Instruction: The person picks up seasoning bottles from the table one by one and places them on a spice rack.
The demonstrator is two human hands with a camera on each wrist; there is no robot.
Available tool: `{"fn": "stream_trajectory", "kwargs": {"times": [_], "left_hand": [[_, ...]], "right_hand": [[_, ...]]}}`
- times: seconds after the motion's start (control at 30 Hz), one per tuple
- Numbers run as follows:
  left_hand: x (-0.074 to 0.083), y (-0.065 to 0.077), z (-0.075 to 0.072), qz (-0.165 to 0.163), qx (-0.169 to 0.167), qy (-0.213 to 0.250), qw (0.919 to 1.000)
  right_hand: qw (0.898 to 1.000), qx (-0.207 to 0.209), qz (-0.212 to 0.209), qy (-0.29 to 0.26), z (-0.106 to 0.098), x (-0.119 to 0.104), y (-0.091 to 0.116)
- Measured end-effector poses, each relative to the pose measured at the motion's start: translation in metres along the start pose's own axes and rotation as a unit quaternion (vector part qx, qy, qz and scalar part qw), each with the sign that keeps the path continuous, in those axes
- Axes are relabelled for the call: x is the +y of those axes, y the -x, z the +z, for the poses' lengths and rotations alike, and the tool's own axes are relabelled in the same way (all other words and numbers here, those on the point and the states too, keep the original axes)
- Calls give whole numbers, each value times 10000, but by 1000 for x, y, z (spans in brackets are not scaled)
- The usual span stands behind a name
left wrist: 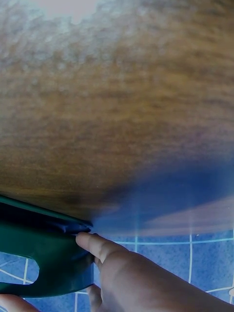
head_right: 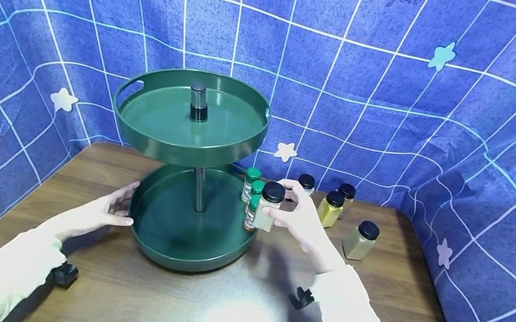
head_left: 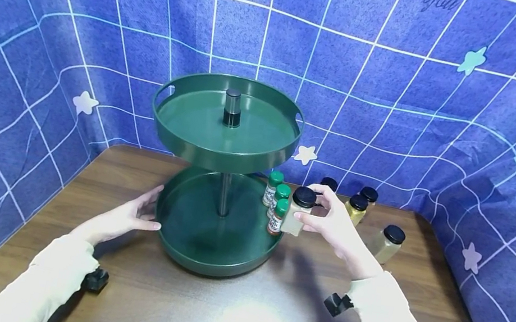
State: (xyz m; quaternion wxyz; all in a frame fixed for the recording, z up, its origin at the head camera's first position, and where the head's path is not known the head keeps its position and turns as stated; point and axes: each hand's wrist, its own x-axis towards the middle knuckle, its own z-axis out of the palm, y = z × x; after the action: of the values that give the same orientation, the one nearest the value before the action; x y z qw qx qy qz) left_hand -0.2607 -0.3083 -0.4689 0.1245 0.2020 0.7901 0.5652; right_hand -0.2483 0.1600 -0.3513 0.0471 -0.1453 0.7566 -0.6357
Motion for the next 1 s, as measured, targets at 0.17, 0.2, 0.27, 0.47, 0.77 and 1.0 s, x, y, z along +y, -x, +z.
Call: {"fn": "stream_trajectory", "kwargs": {"times": [0.17, 0.2, 0.27, 0.47, 0.77, 1.0], "left_hand": [[0, 0, 0, 0, -5, 9, 10000], [0, 0, 0, -4, -5, 17, 10000], [1, -1, 0, -10, -7, 31, 10000], [2, -1, 0, 12, -16, 21, 10000], [0, -1, -1, 54, -8, 23, 10000], [-3, -1, 0, 38, -32, 116, 9999]], "right_hand": [[10000, 36, 27, 72, 10, 2, 0], [9999, 35, 24, 96, 12, 3, 0], [9999, 56, 11, 129, 16, 4, 0], [9996, 181, -74, 227, 28, 9, 1], [9987, 476, -128, 120, 46, 16, 5], [9968, 790, 76, 127, 56, 22, 5]]}}
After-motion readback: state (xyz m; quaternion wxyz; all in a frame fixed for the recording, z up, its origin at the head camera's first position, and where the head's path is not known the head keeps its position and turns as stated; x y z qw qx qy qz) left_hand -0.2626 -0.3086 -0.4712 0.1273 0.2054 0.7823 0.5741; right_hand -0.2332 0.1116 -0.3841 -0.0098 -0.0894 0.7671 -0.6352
